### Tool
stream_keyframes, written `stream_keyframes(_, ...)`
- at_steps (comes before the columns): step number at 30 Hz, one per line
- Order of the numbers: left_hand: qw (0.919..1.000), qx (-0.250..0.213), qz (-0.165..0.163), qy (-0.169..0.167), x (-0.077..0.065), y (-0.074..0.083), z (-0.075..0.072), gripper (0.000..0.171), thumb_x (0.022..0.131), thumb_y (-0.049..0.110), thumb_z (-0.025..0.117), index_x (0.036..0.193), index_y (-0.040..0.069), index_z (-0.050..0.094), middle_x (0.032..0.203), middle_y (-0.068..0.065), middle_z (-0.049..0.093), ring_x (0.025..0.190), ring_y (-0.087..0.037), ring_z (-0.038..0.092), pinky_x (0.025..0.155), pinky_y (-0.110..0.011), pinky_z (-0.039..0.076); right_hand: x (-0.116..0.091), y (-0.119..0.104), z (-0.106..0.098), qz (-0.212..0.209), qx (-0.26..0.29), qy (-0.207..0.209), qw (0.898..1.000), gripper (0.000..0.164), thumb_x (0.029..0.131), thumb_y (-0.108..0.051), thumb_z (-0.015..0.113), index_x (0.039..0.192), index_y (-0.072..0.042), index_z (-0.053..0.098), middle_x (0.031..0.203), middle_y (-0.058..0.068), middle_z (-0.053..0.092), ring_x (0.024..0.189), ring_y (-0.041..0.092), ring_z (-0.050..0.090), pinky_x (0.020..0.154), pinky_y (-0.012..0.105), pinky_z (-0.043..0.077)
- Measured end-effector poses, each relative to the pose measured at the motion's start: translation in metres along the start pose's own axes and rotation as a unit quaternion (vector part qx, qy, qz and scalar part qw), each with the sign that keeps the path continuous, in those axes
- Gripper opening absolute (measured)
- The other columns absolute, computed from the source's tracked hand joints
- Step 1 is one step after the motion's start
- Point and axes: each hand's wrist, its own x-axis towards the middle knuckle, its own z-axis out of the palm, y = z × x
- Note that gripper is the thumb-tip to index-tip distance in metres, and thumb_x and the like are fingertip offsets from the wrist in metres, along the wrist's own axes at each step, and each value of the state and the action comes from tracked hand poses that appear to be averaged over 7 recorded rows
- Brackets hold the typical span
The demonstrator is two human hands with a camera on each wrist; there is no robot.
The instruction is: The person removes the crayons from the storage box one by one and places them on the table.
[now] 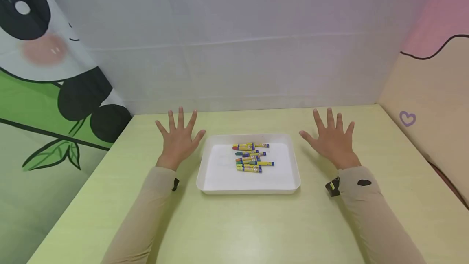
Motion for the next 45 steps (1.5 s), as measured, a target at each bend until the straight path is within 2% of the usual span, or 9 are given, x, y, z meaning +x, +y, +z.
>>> stream_keyframes(10,0.9946,-0.091,-0.017,-0.046,0.001,0.001,0.001,0.07,0.097,0.063,0.023,0.155,0.033,-0.001,0.161,-0.015,-0.009,0.146,-0.042,-0.012,0.107,-0.072,-0.011,-0.002,-0.004,-0.014,-0.03,0.058,-0.056,0.996,0.086,0.096,-0.063,0.03,0.155,-0.006,0.005,0.154,0.035,0.008,0.139,0.056,0.009,0.105,0.076,0.005)
stream_keyframes(15,0.9738,-0.214,-0.019,-0.076,0.0,0.001,0.001,0.065,0.1,0.056,0.021,0.154,0.031,-0.006,0.161,-0.013,-0.008,0.147,-0.037,-0.013,0.11,-0.068,-0.013,-0.001,-0.007,-0.021,-0.041,0.117,-0.09,0.988,0.084,0.097,-0.06,0.034,0.154,-0.003,0.01,0.156,0.031,0.013,0.141,0.052,0.013,0.11,0.069,0.013)
stream_keyframes(21,0.9127,-0.397,-0.011,-0.096,-0.001,0.001,0.0,0.065,0.1,0.057,0.019,0.155,0.029,-0.002,0.163,-0.005,0.0,0.149,-0.034,-0.001,0.117,-0.06,-0.002,0.0,-0.012,-0.029,-0.045,0.176,-0.114,0.977,0.081,0.096,-0.059,0.038,0.153,-0.005,0.019,0.156,0.026,0.021,0.141,0.049,0.021,0.11,0.065,0.021)
stream_keyframes(26,0.8518,-0.512,-0.015,-0.109,-0.002,0.002,0.003,0.063,0.101,0.056,0.021,0.156,0.028,0.007,0.162,0.002,0.012,0.149,-0.027,0.013,0.12,-0.052,0.012,0.0,-0.022,-0.035,-0.067,0.201,-0.121,0.97,0.07,0.097,-0.053,0.045,0.148,-0.005,0.036,0.149,0.025,0.037,0.133,0.047,0.038,0.105,0.062,0.034)
stream_keyframes(31,0.7825,-0.609,0.01,-0.131,-0.001,0.002,0.012,0.06,0.104,0.046,0.024,0.155,0.015,0.016,0.161,-0.001,0.02,0.149,-0.019,0.016,0.122,-0.041,0.012,0.005,-0.03,-0.036,-0.092,0.224,-0.137,0.96,0.058,0.095,-0.046,0.054,0.136,-0.006,0.054,0.137,0.019,0.055,0.126,0.04,0.05,0.101,0.055,0.043)
stream_keyframes(33,0.7504,-0.644,0.013,-0.148,-0.001,0.003,0.015,0.059,0.105,0.042,0.025,0.154,0.012,0.019,0.16,-0.002,0.022,0.149,-0.016,0.016,0.122,-0.037,0.01,0.007,-0.034,-0.036,-0.096,0.231,-0.155,0.956,0.055,0.093,-0.046,0.057,0.132,-0.007,0.058,0.134,0.016,0.058,0.124,0.037,0.052,0.1,0.054,0.044)
stream_keyframes(37,0.6983,-0.693,0.007,-0.177,-0.001,0.005,0.022,0.054,0.106,0.033,0.028,0.153,0.008,0.022,0.159,-0.003,0.024,0.149,-0.016,0.016,0.122,-0.035,0.009,0.012,-0.043,-0.034,-0.119,0.236,-0.199,0.944,0.049,0.091,-0.041,0.062,0.128,-0.009,0.062,0.13,0.014,0.062,0.119,0.031,0.057,0.098,0.051,0.047)
stream_keyframes(39,0.6858,-0.703,0.003,-0.189,-0.001,0.005,0.025,0.052,0.106,0.031,0.029,0.153,0.008,0.024,0.159,-0.003,0.025,0.149,-0.016,0.016,0.122,-0.037,0.01,0.015,-0.048,-0.032,-0.135,0.234,-0.221,0.937,0.046,0.091,-0.037,0.064,0.126,-0.008,0.064,0.125,0.012,0.065,0.113,0.026,0.061,0.096,0.049,0.049)
stream_keyframes(45,0.6793,-0.705,-0.001,-0.206,-0.001,0.003,0.035,0.049,0.106,0.026,0.03,0.152,0.009,0.028,0.159,-0.003,0.026,0.149,-0.019,0.016,0.122,-0.04,0.011,0.023,-0.06,-0.021,-0.185,0.217,-0.274,0.919,0.037,0.09,-0.028,0.067,0.119,-0.006,0.068,0.114,0.005,0.07,0.101,0.014,0.064,0.093,0.041,0.051)
